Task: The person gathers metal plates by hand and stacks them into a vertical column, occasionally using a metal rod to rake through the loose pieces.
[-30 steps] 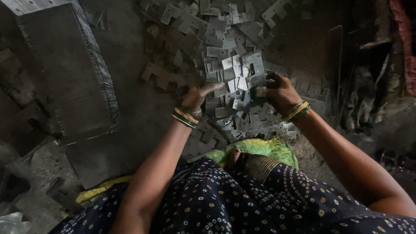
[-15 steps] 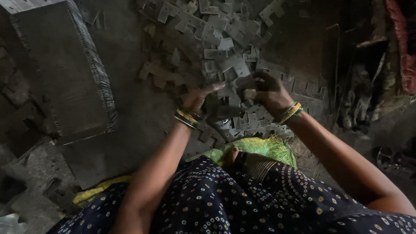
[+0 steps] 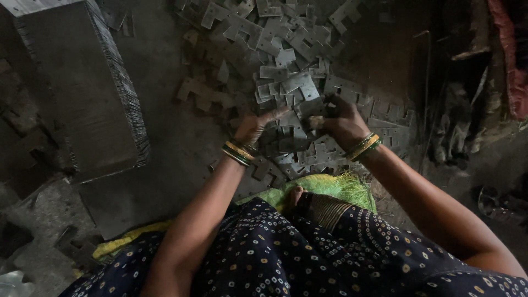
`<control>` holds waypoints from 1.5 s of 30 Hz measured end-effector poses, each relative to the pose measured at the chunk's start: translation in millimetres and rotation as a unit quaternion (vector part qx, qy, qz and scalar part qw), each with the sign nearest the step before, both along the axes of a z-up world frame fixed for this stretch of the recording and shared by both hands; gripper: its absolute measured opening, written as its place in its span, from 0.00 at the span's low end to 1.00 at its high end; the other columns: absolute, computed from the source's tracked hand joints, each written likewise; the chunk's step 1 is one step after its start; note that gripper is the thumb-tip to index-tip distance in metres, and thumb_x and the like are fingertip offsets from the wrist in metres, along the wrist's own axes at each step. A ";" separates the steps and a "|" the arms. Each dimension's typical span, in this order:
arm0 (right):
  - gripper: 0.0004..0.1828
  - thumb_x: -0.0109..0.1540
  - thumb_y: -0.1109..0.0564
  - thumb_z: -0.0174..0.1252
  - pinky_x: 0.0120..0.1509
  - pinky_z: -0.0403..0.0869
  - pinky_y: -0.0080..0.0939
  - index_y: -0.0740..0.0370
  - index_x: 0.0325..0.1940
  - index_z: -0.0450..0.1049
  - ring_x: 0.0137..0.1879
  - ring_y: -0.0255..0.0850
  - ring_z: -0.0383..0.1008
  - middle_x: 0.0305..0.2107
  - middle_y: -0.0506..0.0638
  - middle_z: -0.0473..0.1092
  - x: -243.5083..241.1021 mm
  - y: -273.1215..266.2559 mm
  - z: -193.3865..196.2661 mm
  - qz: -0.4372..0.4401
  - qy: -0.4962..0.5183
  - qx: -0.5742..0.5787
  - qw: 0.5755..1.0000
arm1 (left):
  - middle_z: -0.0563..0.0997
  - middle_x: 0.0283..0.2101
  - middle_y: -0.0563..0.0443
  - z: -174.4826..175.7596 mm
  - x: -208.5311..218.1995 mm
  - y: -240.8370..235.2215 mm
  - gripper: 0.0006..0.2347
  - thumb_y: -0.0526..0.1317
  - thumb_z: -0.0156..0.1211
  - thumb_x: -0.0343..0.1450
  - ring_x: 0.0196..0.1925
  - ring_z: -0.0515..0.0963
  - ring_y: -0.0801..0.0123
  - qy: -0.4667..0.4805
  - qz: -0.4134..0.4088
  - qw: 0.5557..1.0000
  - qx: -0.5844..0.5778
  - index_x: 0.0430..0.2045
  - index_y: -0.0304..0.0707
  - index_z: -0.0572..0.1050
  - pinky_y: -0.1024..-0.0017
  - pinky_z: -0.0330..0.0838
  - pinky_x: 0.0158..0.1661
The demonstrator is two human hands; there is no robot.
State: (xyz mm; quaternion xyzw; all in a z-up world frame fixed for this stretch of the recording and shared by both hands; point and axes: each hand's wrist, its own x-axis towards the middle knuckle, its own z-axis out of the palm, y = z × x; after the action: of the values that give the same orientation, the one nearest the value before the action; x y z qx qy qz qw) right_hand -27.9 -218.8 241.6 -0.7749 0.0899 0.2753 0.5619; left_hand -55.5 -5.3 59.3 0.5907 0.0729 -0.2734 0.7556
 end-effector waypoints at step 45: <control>0.08 0.63 0.61 0.70 0.43 0.76 0.39 0.53 0.45 0.80 0.43 0.40 0.79 0.42 0.51 0.81 43.1 -87.8 -40.4 0.234 -0.572 -0.334 0.712 | 0.82 0.53 0.48 -90.4 -20.5 34.3 0.19 0.48 0.56 0.74 0.55 0.81 0.63 0.120 0.110 0.943 -0.291 0.53 0.33 0.77 0.66 0.76 0.55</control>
State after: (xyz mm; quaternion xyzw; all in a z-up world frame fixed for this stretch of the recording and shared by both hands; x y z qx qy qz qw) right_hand 15.2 -306.6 201.2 -0.9175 -0.3472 -0.1456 0.1285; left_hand -76.0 29.0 -31.1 0.2967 0.1446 -0.2671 0.9054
